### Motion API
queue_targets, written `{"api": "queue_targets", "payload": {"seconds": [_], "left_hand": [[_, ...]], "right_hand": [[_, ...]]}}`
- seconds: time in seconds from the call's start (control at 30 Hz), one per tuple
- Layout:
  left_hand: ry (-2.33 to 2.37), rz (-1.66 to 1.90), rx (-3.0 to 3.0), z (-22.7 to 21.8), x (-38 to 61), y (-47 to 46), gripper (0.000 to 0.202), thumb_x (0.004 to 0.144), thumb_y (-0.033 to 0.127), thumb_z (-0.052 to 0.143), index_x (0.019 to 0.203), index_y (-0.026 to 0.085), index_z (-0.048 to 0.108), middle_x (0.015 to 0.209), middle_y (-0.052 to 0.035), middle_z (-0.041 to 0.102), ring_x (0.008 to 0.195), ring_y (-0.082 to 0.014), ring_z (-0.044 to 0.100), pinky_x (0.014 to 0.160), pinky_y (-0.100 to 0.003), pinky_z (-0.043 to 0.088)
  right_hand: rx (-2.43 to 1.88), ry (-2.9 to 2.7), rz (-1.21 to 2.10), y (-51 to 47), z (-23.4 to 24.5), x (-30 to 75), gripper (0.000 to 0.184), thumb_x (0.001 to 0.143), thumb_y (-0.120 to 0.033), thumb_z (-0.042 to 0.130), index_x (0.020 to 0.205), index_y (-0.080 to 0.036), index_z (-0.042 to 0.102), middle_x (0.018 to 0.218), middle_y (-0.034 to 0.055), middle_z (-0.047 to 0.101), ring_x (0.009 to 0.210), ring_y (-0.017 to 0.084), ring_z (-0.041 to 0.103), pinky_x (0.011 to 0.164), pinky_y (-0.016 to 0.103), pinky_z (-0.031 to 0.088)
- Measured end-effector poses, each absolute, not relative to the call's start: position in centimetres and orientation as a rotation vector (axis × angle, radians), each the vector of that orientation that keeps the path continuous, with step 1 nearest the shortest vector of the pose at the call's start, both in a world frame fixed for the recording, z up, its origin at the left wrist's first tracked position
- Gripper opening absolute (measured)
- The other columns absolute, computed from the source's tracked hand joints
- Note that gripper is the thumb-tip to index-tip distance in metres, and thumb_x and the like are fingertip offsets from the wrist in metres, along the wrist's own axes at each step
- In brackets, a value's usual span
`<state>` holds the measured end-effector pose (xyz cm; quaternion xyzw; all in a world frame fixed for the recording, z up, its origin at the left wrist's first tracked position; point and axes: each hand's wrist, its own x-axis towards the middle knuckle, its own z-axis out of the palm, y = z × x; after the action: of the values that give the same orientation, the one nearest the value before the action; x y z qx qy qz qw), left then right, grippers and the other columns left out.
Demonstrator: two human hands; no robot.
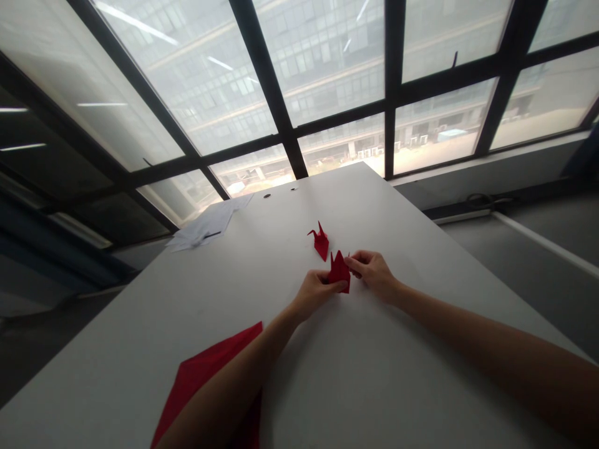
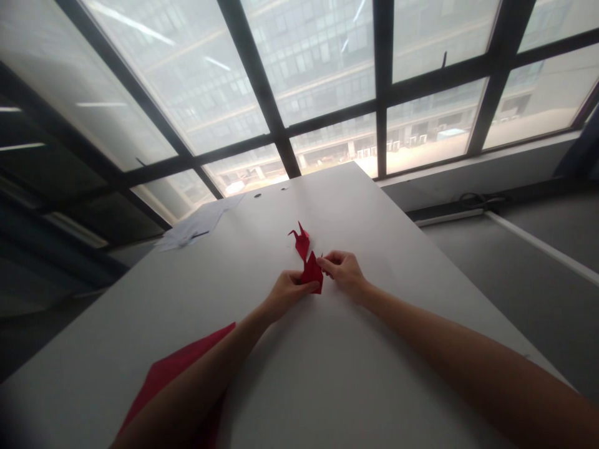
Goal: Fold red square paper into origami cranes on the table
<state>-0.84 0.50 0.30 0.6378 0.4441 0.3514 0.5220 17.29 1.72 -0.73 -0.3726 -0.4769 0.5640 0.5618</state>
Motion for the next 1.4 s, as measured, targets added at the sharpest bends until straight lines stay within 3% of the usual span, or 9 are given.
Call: {"api": "queue_targets", "payload": {"seconds": [0.3,0.47,0.7,0.87,0.97,1.13,1.27,1.4], "left_hand": [[1.086,0.815,1.517,0.4,-1.2,0.7,0.033,0.069,0.04,0.082,0.079,0.009,0.077,0.069,-0.0047,0.069,0.061,-0.0139,0.057,0.059,-0.024,0.038],[1.097,0.818,1.514,0.2,-1.2,0.7,0.035,0.069,0.042,0.082,0.079,0.009,0.076,0.068,-0.0053,0.069,0.06,-0.0135,0.057,0.058,-0.024,0.039],[1.106,0.93,1.484,0.4,-0.5,0.5,0.041,0.076,0.049,0.076,0.085,0.009,0.076,0.074,-0.0063,0.07,0.064,-0.0137,0.057,0.06,-0.024,0.039],[1.111,1.07,1.363,0.4,-0.3,0.6,0.043,0.076,0.05,0.076,0.087,0.009,0.077,0.079,-0.0091,0.073,0.067,-0.0151,0.059,0.062,-0.025,0.042],[1.1,1.106,1.336,0.2,-0.3,0.6,0.043,0.076,0.05,0.076,0.086,0.009,0.077,0.079,-0.0095,0.073,0.069,-0.0162,0.061,0.065,-0.026,0.045],[1.019,1.209,1.257,-0.3,-0.5,1.0,0.056,0.088,0.062,0.056,0.092,0.009,0.075,0.083,-0.0117,0.071,0.072,-0.0177,0.063,0.066,-0.029,0.047],[0.946,1.322,1.247,-0.4,-1.1,1.7,0.039,0.086,0.05,0.066,0.11,0.019,0.071,0.099,-0.0071,0.068,0.079,-0.0135,0.06,0.065,-0.023,0.044],[0.874,1.345,1.322,-0.4,-1.7,2.1,0.031,0.08,0.038,0.076,0.107,0.021,0.072,0.098,-0.0045,0.067,0.082,-0.0129,0.057,0.07,-0.023,0.044]], "right_hand": [[-0.894,-1.177,1.232,1.4,-0.7,17.0,0.043,0.07,-0.059,0.073,0.063,-0.019,0.061,0.054,-0.0022,0.051,0.052,0.011,0.04,0.049,0.026,0.03],[-0.884,-1.308,1.257,1.4,-0.7,17.1,0.043,0.076,-0.06,0.067,0.073,-0.017,0.065,0.058,-0.0018,0.053,0.054,0.011,0.042,0.05,0.026,0.032],[-0.902,-1.361,1.178,1.8,-1.6,16.9,0.04,0.073,-0.05,0.073,0.059,-0.018,0.055,0.056,-0.0039,0.05,0.055,0.011,0.041,0.051,0.025,0.031],[-0.902,-1.4,1.204,1.7,-1.2,16.9,0.035,0.076,-0.05,0.07,0.079,-0.016,0.069,0.068,0.0004,0.063,0.06,0.013,0.05,0.056,0.026,0.038],[-0.899,-1.483,1.162,1.6,-1.2,16.9,0.03,0.076,-0.045,0.071,0.078,-0.015,0.07,0.072,0.0027,0.067,0.064,0.015,0.054,0.06,0.027,0.04],[-0.921,-1.422,1.2,1.6,-1.5,16.9,0.023,0.076,-0.038,0.068,0.074,-0.015,0.068,0.067,0.001,0.064,0.061,0.014,0.053,0.057,0.027,0.039],[-0.825,-1.406,1.362,1.8,-1.4,17.1,0.021,0.075,-0.036,0.068,0.077,-0.016,0.067,0.071,0.0011,0.065,0.064,0.015,0.055,0.061,0.028,0.043],[-0.78,-1.443,1.424,1.7,-1.2,17.2,0.022,0.073,-0.037,0.069,0.077,-0.015,0.067,0.071,0.0012,0.064,0.065,0.016,0.055,0.063,0.028,0.042]]}}
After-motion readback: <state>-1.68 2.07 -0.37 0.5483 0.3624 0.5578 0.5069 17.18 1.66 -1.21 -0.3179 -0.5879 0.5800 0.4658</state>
